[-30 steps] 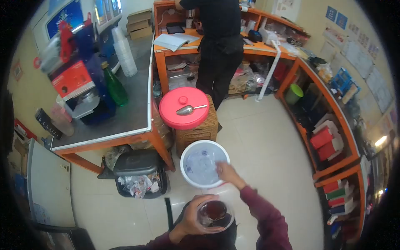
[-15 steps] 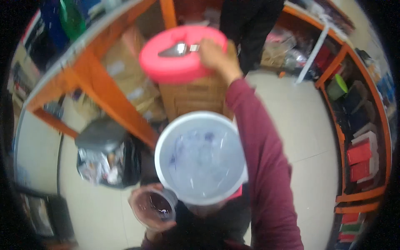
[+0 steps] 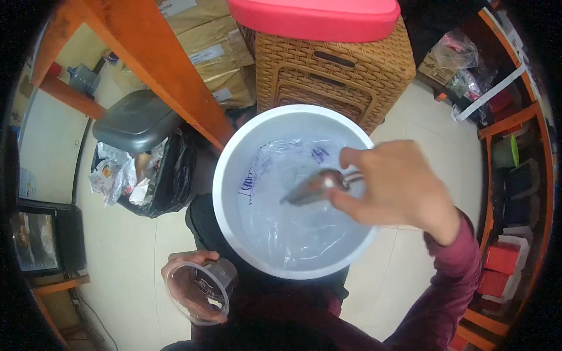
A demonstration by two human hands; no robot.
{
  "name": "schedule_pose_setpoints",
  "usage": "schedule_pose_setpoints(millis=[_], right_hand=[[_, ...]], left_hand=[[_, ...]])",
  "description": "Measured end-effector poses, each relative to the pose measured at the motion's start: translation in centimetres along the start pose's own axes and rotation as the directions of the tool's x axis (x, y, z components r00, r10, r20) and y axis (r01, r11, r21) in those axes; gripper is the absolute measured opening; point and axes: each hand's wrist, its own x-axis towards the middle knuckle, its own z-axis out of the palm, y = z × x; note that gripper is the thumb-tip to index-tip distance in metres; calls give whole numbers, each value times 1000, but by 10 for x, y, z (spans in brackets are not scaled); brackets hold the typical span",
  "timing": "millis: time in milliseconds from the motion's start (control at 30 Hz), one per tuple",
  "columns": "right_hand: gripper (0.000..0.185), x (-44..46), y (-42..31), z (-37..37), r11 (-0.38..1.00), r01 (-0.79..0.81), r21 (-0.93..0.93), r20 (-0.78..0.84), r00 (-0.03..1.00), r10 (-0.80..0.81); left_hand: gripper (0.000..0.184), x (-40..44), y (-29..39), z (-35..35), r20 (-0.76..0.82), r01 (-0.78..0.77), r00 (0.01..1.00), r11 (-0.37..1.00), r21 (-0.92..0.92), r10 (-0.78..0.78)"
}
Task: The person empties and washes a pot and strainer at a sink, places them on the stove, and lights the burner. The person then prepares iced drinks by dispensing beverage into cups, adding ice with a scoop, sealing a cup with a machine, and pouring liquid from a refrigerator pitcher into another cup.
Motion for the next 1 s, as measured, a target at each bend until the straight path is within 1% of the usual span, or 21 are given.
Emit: schedule_pose_setpoints(millis=[67,100,133,167,233,333,400,433,467,533,567,633,700,733,833,867,933,1000], right_hand=[[22,33,7,41,969,-15,-245,75,997,35],[18,52,14,74,927,16,-374,89,996,19],[16,69,18,101,867,49,-496,103,995,2],[13,82,13,108,814,152,-561,196,979,-48],[8,102,-7,124,676,363,-641,393,912,-116],[8,122,-16,179,551,427,-717,462,883,-83],[7,123,2,243,509,418,-752,356,908,-220],[7,122,12,262,487,407,-773,298,910,-288],[8,121,18,267,459,430,-778,296,894,-336],[8,120,25,264,386,480,-788,299,846,-441],[8,121,30,263,494,511,-703,310,846,-434],[10,133,36,226,693,514,-505,314,857,-408],[9,130,22,188,650,461,-604,315,888,-336],[9,131,15,178,624,436,-649,315,900,-302],[8,129,7,181,585,430,-687,239,895,-377],[9,130,11,198,609,489,-624,248,863,-439],[9,135,30,258,638,595,-489,244,795,-555],[11,140,59,277,669,580,-464,157,797,-583]], left_hand=[[110,-4,-8,8,-40,19,999,998,-63,-22],[110,-5,-11,10,-62,19,998,996,-92,-25],[110,-6,-8,11,-64,96,993,993,-63,-101],[109,-9,-11,10,-65,95,993,993,-69,-99],[109,-12,-17,9,-64,101,992,991,-85,-107],[115,-6,-24,8,-42,80,996,996,-40,-81],[118,-7,-31,5,-41,69,997,997,-37,-70],[119,-10,-33,2,-47,70,996,997,-45,-72],[120,-12,-35,0,-55,71,996,996,-54,-74],[114,-10,-36,-1,-111,122,985,988,-97,-132],[111,-12,-34,-2,-134,156,976,981,-118,-171],[111,-13,-40,-8,-121,141,981,984,-108,-154],[111,-14,-45,-13,-111,113,986,990,-87,-122],[113,-13,-48,-16,-102,91,989,989,-117,-103],[115,-16,-53,-14,-133,52,988,982,-180,-77],[115,-16,-53,-13,-130,49,989,987,-154,-69],[115,-15,-50,-12,-118,39,992,994,-104,-52],[115,-14,-47,-8,-142,15,989,992,-124,-33]])
